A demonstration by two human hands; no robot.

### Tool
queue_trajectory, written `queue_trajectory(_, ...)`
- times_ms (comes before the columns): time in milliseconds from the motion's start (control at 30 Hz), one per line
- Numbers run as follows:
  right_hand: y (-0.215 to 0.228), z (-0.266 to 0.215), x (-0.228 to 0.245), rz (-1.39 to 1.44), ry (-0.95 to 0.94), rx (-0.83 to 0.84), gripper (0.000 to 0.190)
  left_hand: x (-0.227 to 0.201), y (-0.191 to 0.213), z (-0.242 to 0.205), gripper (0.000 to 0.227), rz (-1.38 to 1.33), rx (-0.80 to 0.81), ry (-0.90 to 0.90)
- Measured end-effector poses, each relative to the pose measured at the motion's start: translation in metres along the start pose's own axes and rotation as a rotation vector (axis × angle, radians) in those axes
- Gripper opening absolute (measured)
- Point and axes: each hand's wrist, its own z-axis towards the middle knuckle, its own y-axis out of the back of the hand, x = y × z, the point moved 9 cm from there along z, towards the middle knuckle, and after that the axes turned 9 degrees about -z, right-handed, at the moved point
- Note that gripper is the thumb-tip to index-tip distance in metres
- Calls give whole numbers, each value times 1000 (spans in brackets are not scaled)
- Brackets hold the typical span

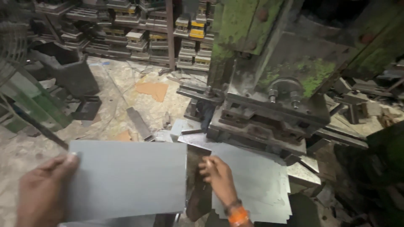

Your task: Operating a stamping machine by placing metal sheets into the press and removing them after the stamping process.

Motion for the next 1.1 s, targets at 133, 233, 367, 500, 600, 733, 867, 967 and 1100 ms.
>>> queue_trajectory(133, 32, -39, -58, 428, -31, 112, 31, 35, -92, -16, 42, 62, 69, 241)
queue_trajectory(233, 35, -47, -102, 773, 113, 228, 54, 32, -190, -57, 34, -93, 212, 334)
queue_trajectory(367, 80, -27, -133, 1058, -74, -238, 33, 26, -297, -99, 25, -438, 332, 427)
queue_trajectory(500, 109, -13, -108, 1060, 38, -382, 36, 3, -315, -107, 41, -104, 417, 408)
queue_trajectory(600, 119, -13, -110, 1104, -93, -552, 25, 34, -331, -110, 44, -240, 473, 605)
queue_trajectory(733, 125, 11, -124, 1209, 80, -453, 21, 101, -359, -97, 34, -643, 503, 560)
queue_trajectory(867, 130, 61, -100, 1214, 329, -310, 23, 76, -337, -116, 27, -563, 394, 350)
queue_trajectory(967, 133, 82, -60, 986, -129, -487, 16, 75, -330, -117, 20, -604, 364, 200)
queue_trajectory(1100, 133, 135, -56, 999, -177, -555, 14, 95, -331, -112, 29, -721, 440, 177)
